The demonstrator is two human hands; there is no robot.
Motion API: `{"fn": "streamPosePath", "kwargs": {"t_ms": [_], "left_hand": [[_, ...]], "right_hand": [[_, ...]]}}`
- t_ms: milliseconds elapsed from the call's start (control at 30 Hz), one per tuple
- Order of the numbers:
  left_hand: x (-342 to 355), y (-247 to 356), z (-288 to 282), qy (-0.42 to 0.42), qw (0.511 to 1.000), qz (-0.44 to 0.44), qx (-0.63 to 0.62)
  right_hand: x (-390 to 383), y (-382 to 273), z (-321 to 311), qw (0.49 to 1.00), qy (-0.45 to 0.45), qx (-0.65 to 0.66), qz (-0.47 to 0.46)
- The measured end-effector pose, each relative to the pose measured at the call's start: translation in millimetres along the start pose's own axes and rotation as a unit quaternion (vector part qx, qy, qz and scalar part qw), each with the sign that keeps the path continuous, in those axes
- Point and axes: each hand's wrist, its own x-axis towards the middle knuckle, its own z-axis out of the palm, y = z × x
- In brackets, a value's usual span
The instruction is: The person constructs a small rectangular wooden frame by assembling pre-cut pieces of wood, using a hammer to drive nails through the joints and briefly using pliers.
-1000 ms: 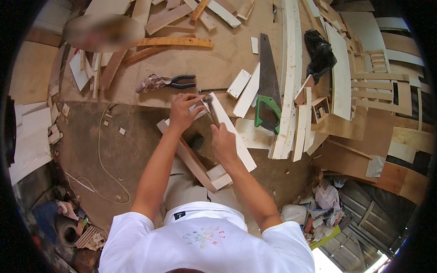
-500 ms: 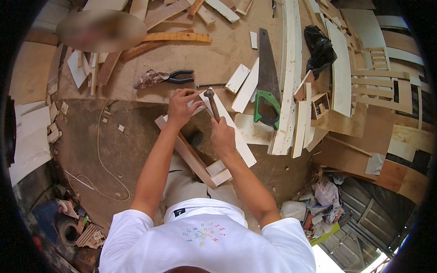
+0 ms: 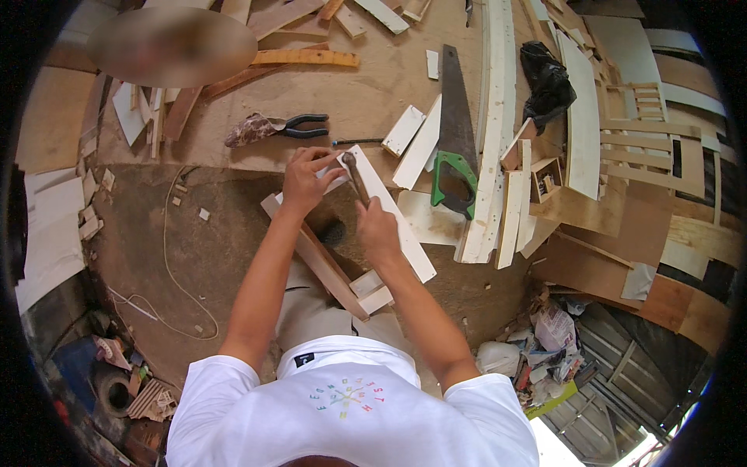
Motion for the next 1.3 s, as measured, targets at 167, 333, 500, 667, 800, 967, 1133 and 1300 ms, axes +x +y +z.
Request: {"fn": "streamPosePath", "kwargs": {"t_ms": [167,333,500,667,800,967,1133,1300], "left_hand": [[-2.4,-1.8,-4.1,0.002,1.000,-0.003,0.000],[-0.2,3.1,1.3,0.002,1.000,-0.003,-0.023],[-2.2,2.6,-2.0,0.007,1.000,-0.001,-0.008],[2.4,4.4,-2.3,0.010,1.000,-0.012,-0.008],[-3.5,4.8,-6.6,-0.015,1.000,-0.018,-0.011],[-50.1,34.5,-57.7,0.070,0.979,-0.079,0.172],[-163.9,12.6,-45.9,0.052,0.808,-0.507,-0.296],[-187.5,-8.4,-29.6,-0.160,0.794,-0.478,-0.338]], "right_hand": [[-16.7,-26.6,-31.7,0.980,0.121,0.154,-0.027],[2.6,-0.3,-13.6,0.998,0.057,-0.028,-0.024],[-13.0,10.5,-22.0,0.982,0.110,0.132,-0.071],[-9.2,-3.7,-23.6,0.993,0.070,0.086,-0.033],[-27.3,-9.6,-19.7,0.984,0.107,0.140,-0.010],[-16.0,19.8,22.1,0.978,0.141,0.153,-0.002],[-13.0,8.8,27.0,0.971,0.175,0.165,-0.003],[-12.3,7.5,31.7,0.972,0.191,0.135,0.009]]}}
